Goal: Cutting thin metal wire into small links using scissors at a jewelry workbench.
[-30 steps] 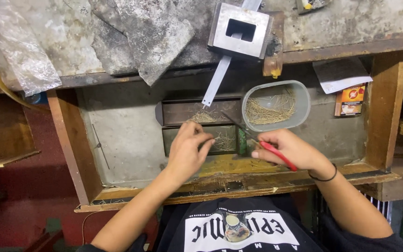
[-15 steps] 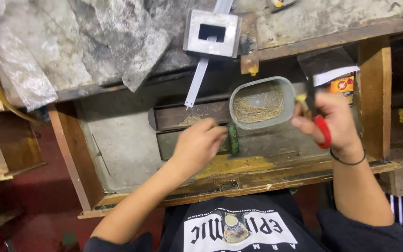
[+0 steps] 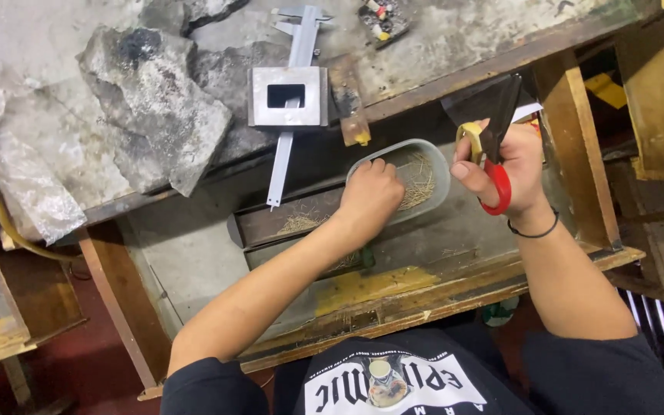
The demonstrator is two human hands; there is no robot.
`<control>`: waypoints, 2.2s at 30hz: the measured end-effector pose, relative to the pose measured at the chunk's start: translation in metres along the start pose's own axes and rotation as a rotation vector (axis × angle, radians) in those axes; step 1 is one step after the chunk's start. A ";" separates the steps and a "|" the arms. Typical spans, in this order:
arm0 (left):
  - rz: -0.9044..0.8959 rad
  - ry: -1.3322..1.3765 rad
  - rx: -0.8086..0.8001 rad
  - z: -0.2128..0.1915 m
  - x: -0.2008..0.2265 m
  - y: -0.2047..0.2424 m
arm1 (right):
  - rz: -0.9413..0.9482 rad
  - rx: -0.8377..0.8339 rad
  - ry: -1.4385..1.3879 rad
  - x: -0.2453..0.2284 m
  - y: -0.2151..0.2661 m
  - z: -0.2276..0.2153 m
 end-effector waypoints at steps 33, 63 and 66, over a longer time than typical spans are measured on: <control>-0.718 1.241 -0.228 -0.044 -0.058 0.010 | 0.540 0.025 0.257 -0.003 0.012 0.022; -0.862 1.251 -0.140 -0.032 -0.059 0.026 | 0.571 0.079 0.056 0.039 0.028 0.040; -0.843 1.320 -0.092 -0.032 -0.059 0.026 | 0.592 0.079 0.035 0.043 0.029 0.039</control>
Point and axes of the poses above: each hand's wrist, its own y-axis away from the middle knuckle, its own z-axis out of the palm, x = y × z, the point moved 9 cm from there along -y, towards the middle knuckle, and after that the axes turned 14 degrees about -y, right-handed, at the moved point
